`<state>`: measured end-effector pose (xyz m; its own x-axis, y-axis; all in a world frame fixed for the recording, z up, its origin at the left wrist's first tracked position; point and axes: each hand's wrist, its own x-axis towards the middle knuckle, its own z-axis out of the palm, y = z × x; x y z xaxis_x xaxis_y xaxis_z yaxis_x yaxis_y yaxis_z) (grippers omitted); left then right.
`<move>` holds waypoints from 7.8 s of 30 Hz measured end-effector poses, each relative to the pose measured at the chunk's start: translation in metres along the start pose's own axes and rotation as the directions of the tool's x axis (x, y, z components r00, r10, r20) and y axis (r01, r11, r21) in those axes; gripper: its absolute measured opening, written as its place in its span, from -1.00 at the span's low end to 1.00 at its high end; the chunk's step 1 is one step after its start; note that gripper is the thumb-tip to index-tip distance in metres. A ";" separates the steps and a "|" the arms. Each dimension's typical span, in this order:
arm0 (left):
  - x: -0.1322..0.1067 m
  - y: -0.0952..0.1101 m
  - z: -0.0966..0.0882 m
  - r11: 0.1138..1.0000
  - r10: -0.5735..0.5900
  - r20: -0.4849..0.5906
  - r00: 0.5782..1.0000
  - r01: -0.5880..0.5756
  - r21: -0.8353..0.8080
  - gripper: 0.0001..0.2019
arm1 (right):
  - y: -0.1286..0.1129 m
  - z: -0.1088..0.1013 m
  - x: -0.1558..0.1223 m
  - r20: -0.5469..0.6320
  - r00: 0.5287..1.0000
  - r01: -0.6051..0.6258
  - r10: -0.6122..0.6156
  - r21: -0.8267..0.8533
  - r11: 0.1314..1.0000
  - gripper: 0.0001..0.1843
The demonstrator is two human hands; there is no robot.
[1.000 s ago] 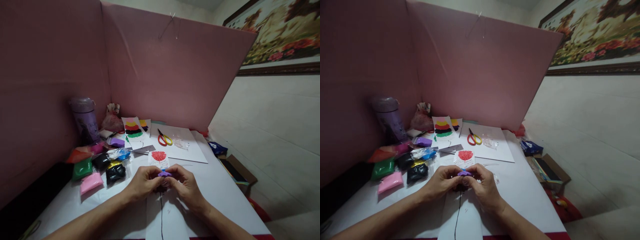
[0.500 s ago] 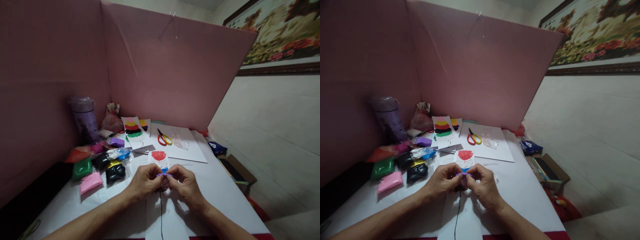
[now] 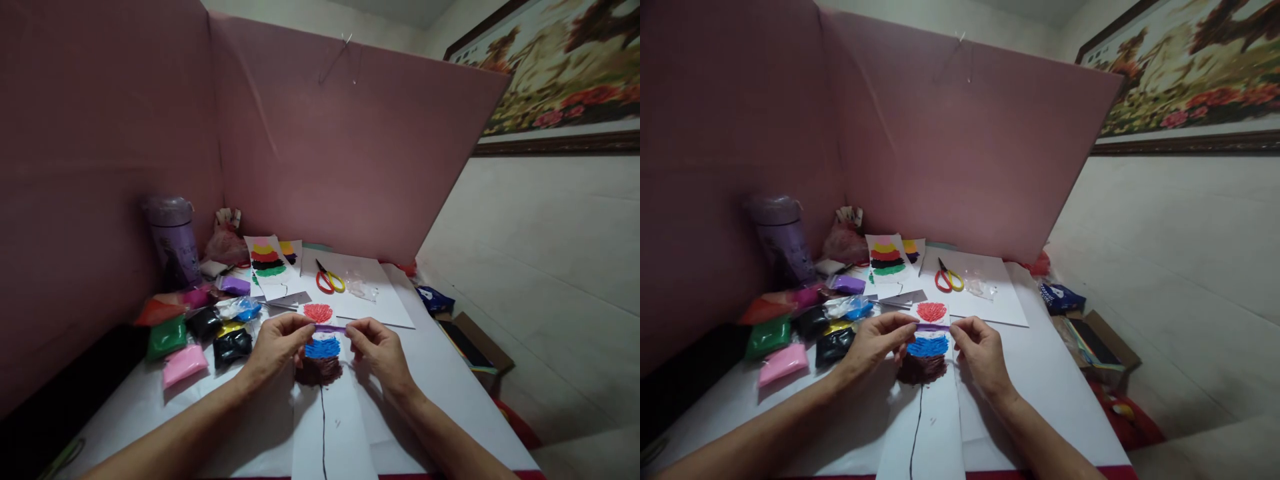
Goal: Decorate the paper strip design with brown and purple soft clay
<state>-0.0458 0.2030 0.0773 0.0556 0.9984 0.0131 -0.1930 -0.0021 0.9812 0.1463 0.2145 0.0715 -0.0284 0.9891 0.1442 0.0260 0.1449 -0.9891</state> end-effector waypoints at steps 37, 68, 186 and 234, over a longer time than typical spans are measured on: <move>-0.011 -0.013 0.008 0.987 -0.023 0.301 0.953 -0.027 0.160 -0.64 | 0.000 0.009 -0.021 0.333 0.935 0.142 -0.125 -0.029 0.989 -0.92; 0.001 -0.004 0.003 0.999 -0.006 0.111 0.994 0.010 -0.040 -0.42 | -0.004 0.003 -0.008 0.124 0.992 -0.006 -0.011 0.136 0.991 -0.63; -0.011 -0.009 0.010 1.000 0.006 0.186 0.983 -0.004 -0.010 -0.55 | -0.008 0.007 -0.021 0.354 0.930 0.035 -0.096 0.177 0.984 -0.70; -0.012 -0.004 0.010 0.992 -0.031 0.170 0.985 0.009 0.128 -0.73 | -0.004 0.006 -0.030 0.457 0.597 0.787 -0.659 -0.178 0.590 -0.62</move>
<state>-0.0359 0.1903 0.0752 0.2271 0.9737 0.0154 -0.0658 -0.0004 0.9978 0.1409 0.1844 0.0710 -0.4911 0.4841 0.7242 0.1709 0.8687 -0.4649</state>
